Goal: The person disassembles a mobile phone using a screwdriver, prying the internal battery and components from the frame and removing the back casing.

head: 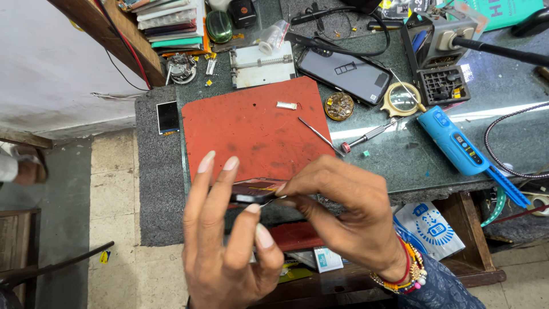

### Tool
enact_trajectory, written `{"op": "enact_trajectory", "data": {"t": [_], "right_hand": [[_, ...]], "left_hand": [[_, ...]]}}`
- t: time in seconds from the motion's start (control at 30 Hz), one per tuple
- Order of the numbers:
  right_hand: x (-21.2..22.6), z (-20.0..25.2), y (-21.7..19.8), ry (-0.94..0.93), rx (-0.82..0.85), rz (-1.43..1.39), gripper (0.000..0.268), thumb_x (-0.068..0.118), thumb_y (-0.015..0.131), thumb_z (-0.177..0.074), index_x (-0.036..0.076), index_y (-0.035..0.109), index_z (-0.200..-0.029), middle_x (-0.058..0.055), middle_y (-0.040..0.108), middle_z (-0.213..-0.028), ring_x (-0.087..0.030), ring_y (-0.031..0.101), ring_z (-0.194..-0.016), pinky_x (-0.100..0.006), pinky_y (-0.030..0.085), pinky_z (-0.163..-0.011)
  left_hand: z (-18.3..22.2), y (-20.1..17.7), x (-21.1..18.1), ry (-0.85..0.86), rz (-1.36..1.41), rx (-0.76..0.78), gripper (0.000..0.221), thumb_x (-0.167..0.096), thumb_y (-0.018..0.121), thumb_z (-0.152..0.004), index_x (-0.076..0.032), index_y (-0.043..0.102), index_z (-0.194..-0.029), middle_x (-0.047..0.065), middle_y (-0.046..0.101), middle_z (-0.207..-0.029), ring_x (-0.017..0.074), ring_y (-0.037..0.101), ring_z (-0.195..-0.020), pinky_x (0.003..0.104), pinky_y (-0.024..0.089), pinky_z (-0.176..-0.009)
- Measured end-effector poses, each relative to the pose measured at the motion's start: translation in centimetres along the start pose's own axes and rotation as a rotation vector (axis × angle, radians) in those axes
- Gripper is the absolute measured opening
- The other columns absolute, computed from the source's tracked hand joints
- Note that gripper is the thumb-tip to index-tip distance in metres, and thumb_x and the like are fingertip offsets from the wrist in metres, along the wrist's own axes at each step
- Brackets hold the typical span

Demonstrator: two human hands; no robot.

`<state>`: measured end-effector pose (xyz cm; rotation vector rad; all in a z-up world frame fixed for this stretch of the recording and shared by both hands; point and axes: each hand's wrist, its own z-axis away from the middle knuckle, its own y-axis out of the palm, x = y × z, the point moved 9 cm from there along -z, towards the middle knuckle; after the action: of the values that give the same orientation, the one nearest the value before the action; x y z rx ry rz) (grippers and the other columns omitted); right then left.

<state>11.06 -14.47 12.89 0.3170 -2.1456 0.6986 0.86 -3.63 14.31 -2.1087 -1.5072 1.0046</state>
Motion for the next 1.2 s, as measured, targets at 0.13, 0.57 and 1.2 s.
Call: {"op": "enact_trajectory", "data": {"t": [0.13,0.57,1.2], "right_hand": [[0.3,0.3,0.5,-0.017,0.01,-0.022,0.021,-0.012,0.072,-0.085,0.003,0.072,-0.099,-0.007,0.074,-0.095,-0.015,0.076,-0.086,-0.025,0.06,-0.075],[0.7,2.1,0.5,-0.12,-0.085,0.131,0.033,-0.007,0.078,-0.079,0.007,0.073,-0.108,-0.004,0.072,-0.099,-0.019,0.073,-0.09,-0.029,0.059,-0.079],[-0.4,2.7,-2.8,0.001,-0.362,0.419,0.025,-0.009,0.073,-0.094,0.003,0.068,-0.116,-0.01,0.069,-0.106,-0.022,0.07,-0.09,-0.029,0.056,-0.077]], "left_hand": [[0.1,-0.8,0.6,-0.033,0.007,-0.019,0.02,-0.015,0.046,-0.103,-0.006,0.039,-0.12,0.029,0.056,-0.135,0.0529,0.054,-0.135,0.06,0.05,-0.115],[1.2,-1.5,1.8,-0.138,0.087,-0.129,0.021,-0.026,0.042,-0.112,-0.005,0.038,-0.112,0.029,0.06,-0.13,0.0506,0.059,-0.132,0.059,0.051,-0.115],[-0.9,1.0,-2.1,0.1,-0.123,-0.012,0.016,-0.021,0.052,-0.102,-0.008,0.047,-0.109,0.026,0.066,-0.121,0.0531,0.062,-0.119,0.056,0.062,-0.094]]}}
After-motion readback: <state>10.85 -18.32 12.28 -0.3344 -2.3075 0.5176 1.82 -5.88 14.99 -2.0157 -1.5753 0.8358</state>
